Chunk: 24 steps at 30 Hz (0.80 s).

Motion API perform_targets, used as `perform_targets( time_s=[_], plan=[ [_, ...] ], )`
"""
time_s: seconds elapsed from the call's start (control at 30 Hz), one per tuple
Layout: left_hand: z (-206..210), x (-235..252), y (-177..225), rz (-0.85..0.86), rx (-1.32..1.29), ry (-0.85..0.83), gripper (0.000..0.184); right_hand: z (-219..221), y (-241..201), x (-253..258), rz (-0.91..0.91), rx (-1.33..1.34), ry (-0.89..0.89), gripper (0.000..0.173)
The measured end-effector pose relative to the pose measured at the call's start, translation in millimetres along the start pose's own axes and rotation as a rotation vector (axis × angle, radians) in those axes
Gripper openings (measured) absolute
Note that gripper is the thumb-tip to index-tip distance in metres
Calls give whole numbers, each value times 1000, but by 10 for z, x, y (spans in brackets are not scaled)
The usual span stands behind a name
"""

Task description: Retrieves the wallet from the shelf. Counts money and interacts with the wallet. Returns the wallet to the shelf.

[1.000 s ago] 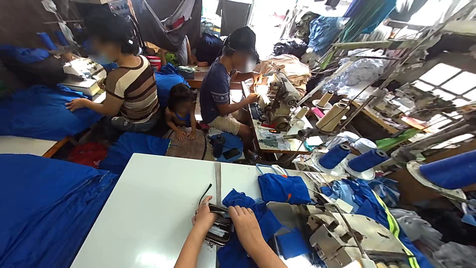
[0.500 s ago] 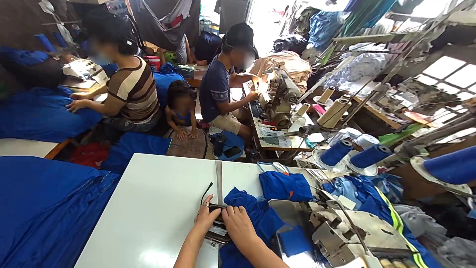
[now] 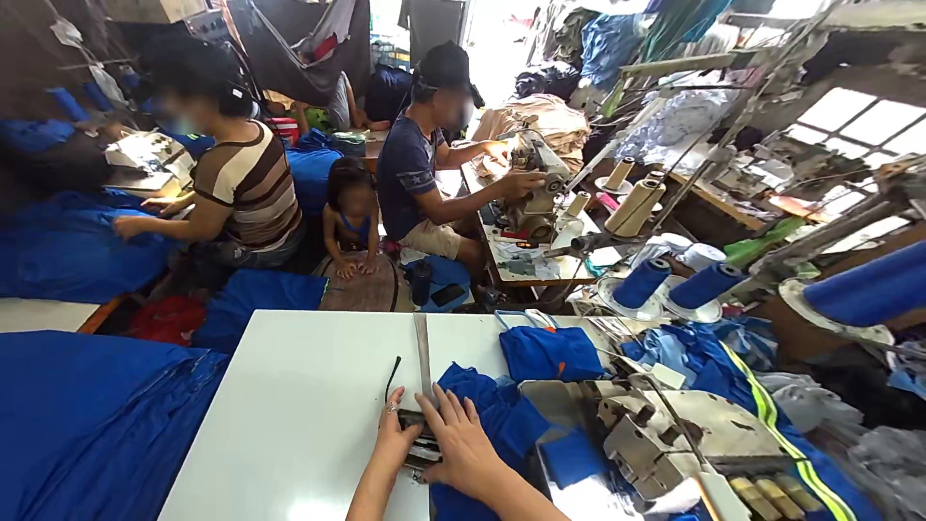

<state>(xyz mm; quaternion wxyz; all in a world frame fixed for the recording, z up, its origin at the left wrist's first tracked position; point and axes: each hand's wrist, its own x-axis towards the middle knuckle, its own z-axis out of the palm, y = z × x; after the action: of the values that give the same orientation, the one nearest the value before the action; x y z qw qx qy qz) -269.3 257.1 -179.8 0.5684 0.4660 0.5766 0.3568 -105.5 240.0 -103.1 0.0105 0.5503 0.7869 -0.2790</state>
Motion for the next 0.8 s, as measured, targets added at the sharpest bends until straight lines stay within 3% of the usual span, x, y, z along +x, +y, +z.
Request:
perform_targets(
  time_s=[0.03,0.1,0.2,0.33,0.4,0.47,0.57,0.7,0.8],
  plan=[
    [-24,-53,14,-14,-48,40,87,96,-18,-12,-5,-11,-36,119],
    [-84,-185,5,-22,-144,135,89,315,-27,-43,-44,-65,-13,117],
    [-212,-500,-61,-53,-221,267,70,568,-8,-71,-104,-196,144,87],
    [-322,-926,-115,-229,-231,342,53,320,-91,11,56,-36,-31,57],
    [-265,-1063,-70,-287,-308,296,54,76,-127,63,222,151,-53,44],
    [-186,-1142,1,-315,-423,204,55,-83,-104,25,263,366,-39,40],
    [-92,-1196,127,-237,-584,68,55,-189,-207,-271,182,662,-60,38],
    [-99,-1297,370,-135,-718,-71,34,-322,-343,-884,15,930,-182,45],
    [-196,-1466,547,-248,-796,-260,28,-474,-173,-1232,-50,1024,30,39]
  ],
)
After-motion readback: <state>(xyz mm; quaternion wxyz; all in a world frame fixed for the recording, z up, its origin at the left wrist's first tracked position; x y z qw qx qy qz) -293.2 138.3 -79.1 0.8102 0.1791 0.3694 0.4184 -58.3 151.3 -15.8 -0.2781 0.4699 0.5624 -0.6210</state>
